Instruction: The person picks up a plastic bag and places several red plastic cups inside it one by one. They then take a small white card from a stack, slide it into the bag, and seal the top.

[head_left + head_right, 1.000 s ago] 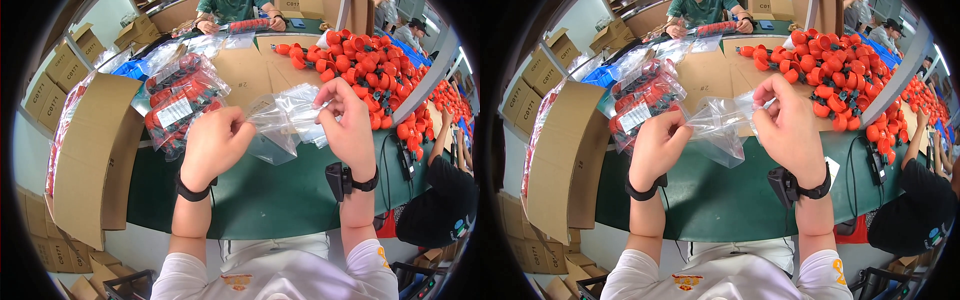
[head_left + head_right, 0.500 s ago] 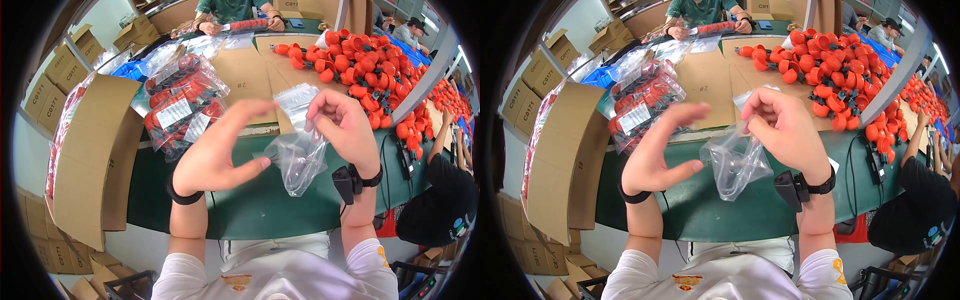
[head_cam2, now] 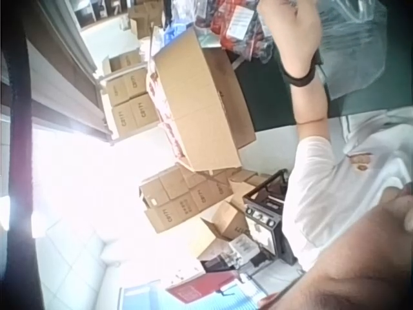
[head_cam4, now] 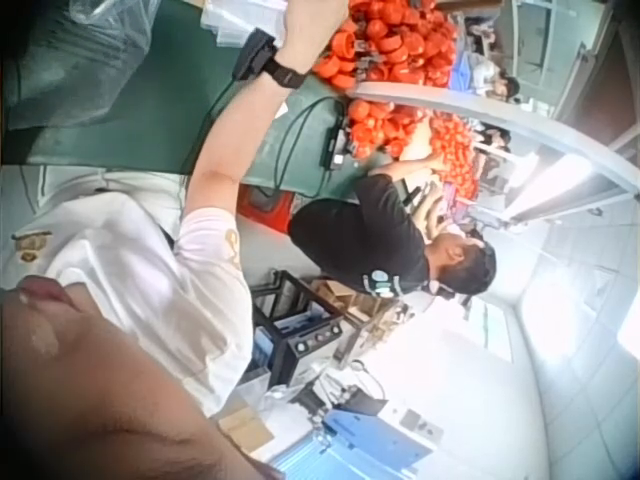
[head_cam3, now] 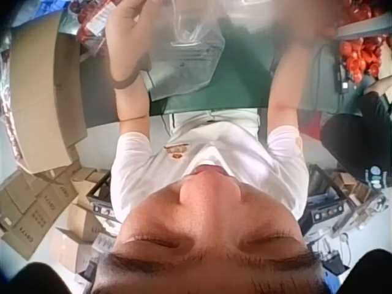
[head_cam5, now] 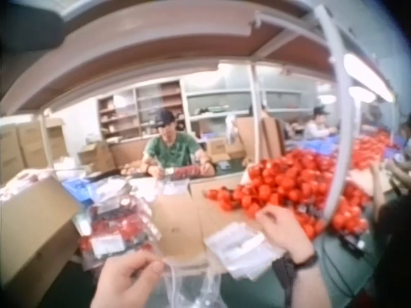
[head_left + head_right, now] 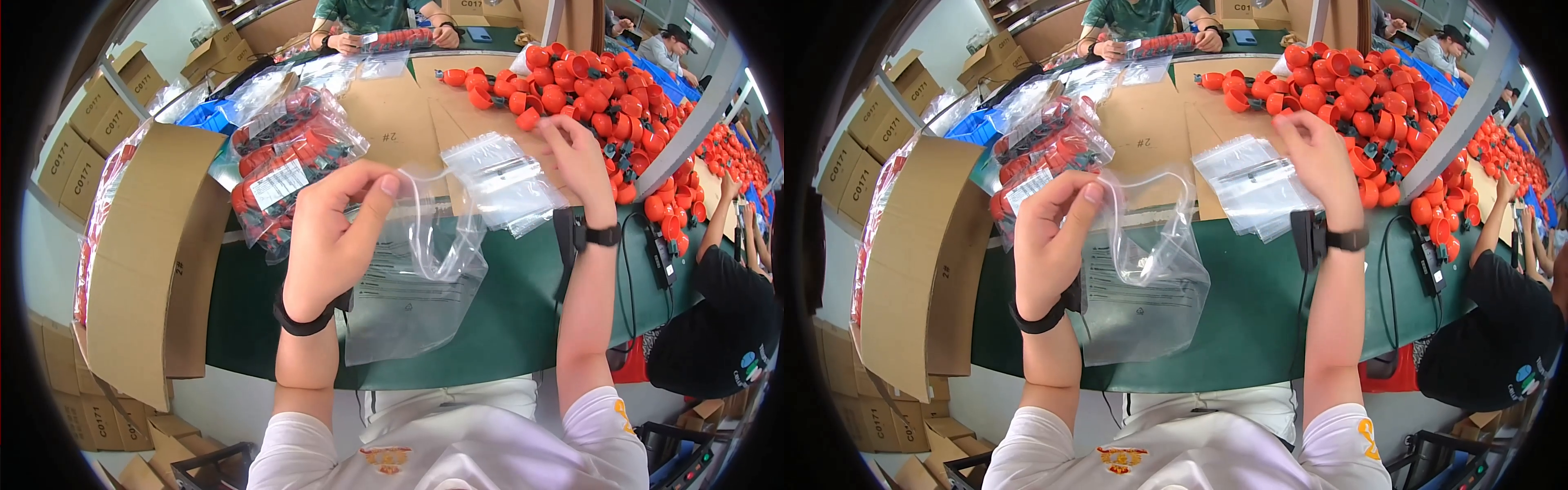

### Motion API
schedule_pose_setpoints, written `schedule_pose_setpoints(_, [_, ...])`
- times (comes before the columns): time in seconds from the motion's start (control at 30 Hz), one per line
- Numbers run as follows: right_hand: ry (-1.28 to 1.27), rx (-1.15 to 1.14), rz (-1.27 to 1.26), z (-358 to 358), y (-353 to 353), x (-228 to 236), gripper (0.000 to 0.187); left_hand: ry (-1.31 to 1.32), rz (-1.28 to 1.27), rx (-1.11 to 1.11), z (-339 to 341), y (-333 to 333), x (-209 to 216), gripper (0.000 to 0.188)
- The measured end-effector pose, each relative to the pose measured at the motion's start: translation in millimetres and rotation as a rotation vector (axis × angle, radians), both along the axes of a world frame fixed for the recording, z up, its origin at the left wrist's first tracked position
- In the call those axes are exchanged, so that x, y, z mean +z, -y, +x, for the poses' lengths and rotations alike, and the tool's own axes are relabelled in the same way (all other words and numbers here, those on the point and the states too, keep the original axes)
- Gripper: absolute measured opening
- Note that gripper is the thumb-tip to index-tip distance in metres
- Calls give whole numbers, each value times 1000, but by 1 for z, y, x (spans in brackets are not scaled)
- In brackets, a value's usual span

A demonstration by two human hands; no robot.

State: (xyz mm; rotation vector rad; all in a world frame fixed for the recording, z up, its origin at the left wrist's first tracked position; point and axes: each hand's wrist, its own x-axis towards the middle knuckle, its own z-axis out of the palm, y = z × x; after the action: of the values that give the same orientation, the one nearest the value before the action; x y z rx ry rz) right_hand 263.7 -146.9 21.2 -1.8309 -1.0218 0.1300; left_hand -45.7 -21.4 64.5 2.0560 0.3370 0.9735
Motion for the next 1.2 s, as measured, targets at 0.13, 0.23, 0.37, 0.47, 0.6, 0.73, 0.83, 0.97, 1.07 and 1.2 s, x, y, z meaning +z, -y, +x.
schedule_pose_setpoints(0.13, [410, -436, -532, 68, 15, -62, 30, 39, -144, -18, 4, -2, -2, 14])
schedule_pose_setpoints(0.23, [350, -491, -801, 71, 14, -71, 30, -45, -107, -1, 2, -3, -3, 15])
schedule_pose_setpoints(0.37, [337, -409, -789, 64, 12, -73, 28, -130, -137, -2, 3, 0, -2, 17])
schedule_pose_setpoints(0.47, [319, -415, -823, 73, 13, -82, 26, -175, -124, -19, 5, -2, -1, 18])
schedule_pose_setpoints(0.6, [354, -398, -682, 52, 7, -61, 25, -192, -209, -12, 3, 2, 1, 18])
schedule_pose_setpoints(0.73, [217, -70, -441, 9, -7, -38, 34, -300, -185, -24, 1, 0, 4, 22])
schedule_pose_setpoints(0.83, [210, 164, -365, -32, -35, -46, 42, -290, -170, -54, 3, -3, 1, 24])
schedule_pose_setpoints(0.97, [90, 333, -323, -63, -52, -64, 36, -305, -167, -23, 1, -9, 1, 27])
schedule_pose_setpoints(1.07, [-283, 356, -389, -61, -55, -52, 32, -276, -158, 27, -7, -22, 1, 31])
schedule_pose_setpoints(1.2, [166, 384, -340, -29, -36, -56, 40, -252, -222, 4, -15, -33, 3, 30])
